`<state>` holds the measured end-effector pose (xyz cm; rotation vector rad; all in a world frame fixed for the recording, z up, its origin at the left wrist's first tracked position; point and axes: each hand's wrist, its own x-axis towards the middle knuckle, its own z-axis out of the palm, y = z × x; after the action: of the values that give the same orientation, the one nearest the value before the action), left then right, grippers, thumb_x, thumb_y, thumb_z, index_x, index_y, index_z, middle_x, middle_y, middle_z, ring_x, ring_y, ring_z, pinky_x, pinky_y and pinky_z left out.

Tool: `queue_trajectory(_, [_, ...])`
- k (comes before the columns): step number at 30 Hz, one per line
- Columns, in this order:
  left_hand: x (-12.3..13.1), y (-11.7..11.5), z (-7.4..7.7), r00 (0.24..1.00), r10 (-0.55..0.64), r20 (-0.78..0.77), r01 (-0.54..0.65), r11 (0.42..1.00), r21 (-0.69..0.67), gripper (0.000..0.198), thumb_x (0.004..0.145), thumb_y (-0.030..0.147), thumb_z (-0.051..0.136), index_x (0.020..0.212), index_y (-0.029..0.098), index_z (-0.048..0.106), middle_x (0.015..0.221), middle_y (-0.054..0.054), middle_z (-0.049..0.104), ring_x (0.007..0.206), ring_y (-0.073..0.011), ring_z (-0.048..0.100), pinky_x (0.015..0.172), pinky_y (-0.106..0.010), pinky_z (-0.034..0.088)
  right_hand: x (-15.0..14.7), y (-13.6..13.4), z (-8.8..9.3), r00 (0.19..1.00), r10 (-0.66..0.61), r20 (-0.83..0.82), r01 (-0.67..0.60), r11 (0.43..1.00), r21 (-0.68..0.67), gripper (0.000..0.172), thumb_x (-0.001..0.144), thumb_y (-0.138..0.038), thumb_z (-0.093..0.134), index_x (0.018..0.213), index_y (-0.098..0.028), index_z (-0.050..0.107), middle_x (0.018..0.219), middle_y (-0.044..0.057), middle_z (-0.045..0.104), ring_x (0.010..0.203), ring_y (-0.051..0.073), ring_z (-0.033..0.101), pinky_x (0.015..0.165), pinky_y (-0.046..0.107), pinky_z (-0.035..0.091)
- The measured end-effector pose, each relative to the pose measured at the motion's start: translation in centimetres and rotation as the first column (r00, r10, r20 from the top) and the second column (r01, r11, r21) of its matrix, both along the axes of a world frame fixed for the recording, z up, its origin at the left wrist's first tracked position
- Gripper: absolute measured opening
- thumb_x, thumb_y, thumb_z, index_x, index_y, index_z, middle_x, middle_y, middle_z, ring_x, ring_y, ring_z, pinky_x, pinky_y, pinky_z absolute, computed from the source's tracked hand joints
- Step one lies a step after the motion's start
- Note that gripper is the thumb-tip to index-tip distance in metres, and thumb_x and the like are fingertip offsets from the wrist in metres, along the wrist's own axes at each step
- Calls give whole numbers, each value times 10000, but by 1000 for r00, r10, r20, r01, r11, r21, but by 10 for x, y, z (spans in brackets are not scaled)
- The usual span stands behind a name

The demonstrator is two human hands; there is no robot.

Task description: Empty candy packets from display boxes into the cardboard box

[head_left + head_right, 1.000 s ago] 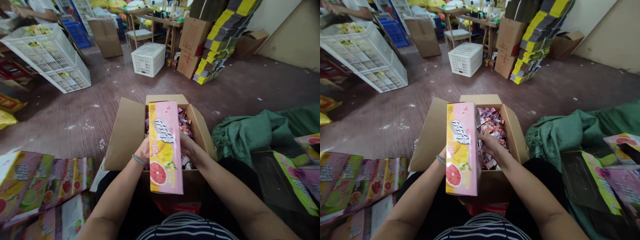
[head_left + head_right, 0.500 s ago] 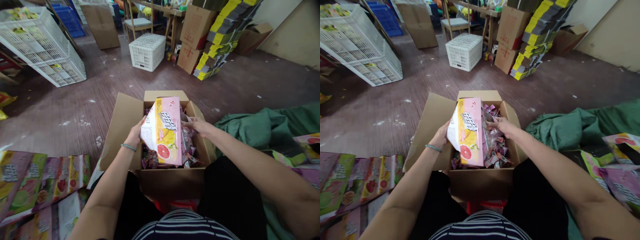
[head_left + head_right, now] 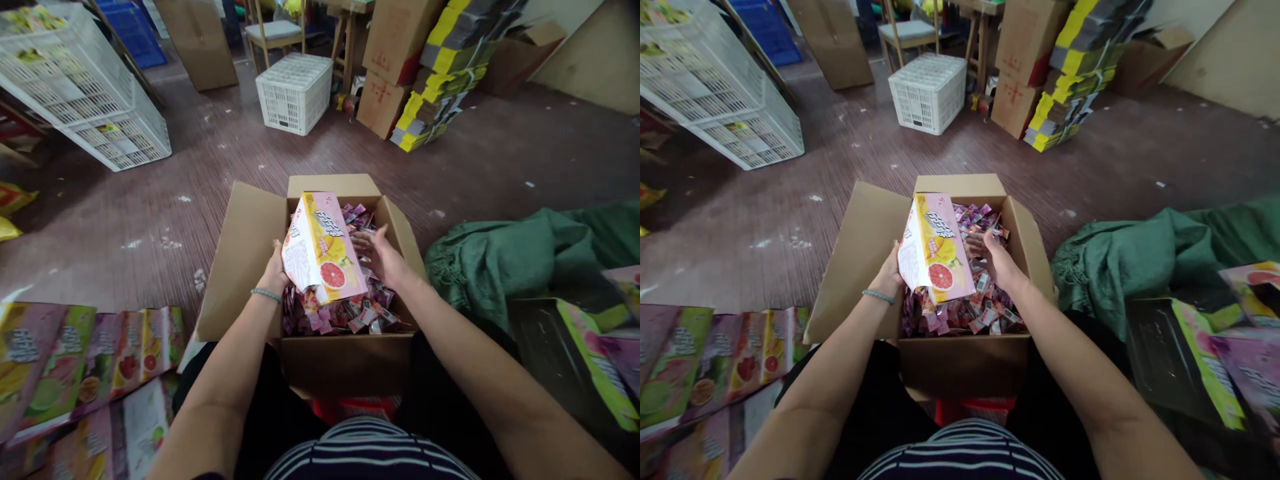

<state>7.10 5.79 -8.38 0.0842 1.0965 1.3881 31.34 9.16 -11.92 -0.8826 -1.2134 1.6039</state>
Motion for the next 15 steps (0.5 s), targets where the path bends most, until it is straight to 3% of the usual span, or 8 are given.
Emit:
queue_trajectory(2, [5, -1, 3, 998, 63, 8, -63, 998, -12, 689, 1079, 590, 277, 1447, 101, 594, 779, -101, 782, 896, -291, 794, 1025, -434, 579, 3, -29, -8, 999, 20, -29, -18, 997, 69, 970, 748, -967, 649, 1384, -239, 575, 1288, 165, 675, 1193, 368, 655, 946, 503, 589])
queue_trajectory(4, [10, -3, 3, 995, 91, 34, -92, 995, 26, 712, 1067, 637, 245, 1425, 141, 611, 841, -106, 795, 921, -300, 794, 1009, -448, 588, -1, -59, -13, 998, -43, -44, 51, 982, 181, 1214, 651, -881, 825, 1569, -247, 346, 1416, 189, 579, 1291, 382, 596, 1062, 528, 539])
queue_trajectory(6, [17, -5, 3, 991, 122, 49, -125, 990, 69, 715, 1057, 668, 243, 1397, 171, 627, 903, -110, 804, 940, -306, 792, 983, -453, 599, -9, -85, -11, 984, -176, -10, 172, 947, 271, 1355, 671, -786, 883, 1645, -245, 111, 1512, 221, 455, 1371, 386, 531, 1139, 548, 483])
queue_trajectory(8, [24, -8, 3, 987, 152, 51, -156, 982, 108, 702, 1056, 671, 256, 1372, 179, 645, 924, -107, 806, 942, -298, 787, 959, -433, 604, -16, -102, -1, 943, -328, 51, 288, 884, 368, 1340, 747, -745, 846, 1649, -247, -12, 1546, 240, 380, 1435, 391, 461, 1176, 579, 440])
queue_trajectory(12, [40, -16, 11, 989, 141, 52, -149, 969, 198, 785, 1035, 725, 225, 1321, 163, 691, 973, -127, 809, 959, -298, 773, 911, -412, 605, -18, -107, 15, 839, -528, 129, 390, 750, 534, 1313, 740, -661, 879, 1648, -227, 36, 1578, 252, 298, 1469, 416, 392, 1223, 613, 362])
queue_trajectory(15, [46, -21, 16, 996, 68, 60, -80, 973, 218, 855, 1019, 752, 168, 1316, 153, 701, 1009, -151, 808, 1010, -323, 761, 913, -446, 599, -13, -97, 7, 795, -552, 252, 411, 795, 446, 1250, 635, -627, 944, 1599, -188, 281, 1568, 253, 320, 1454, 449, 382, 1232, 629, 324])
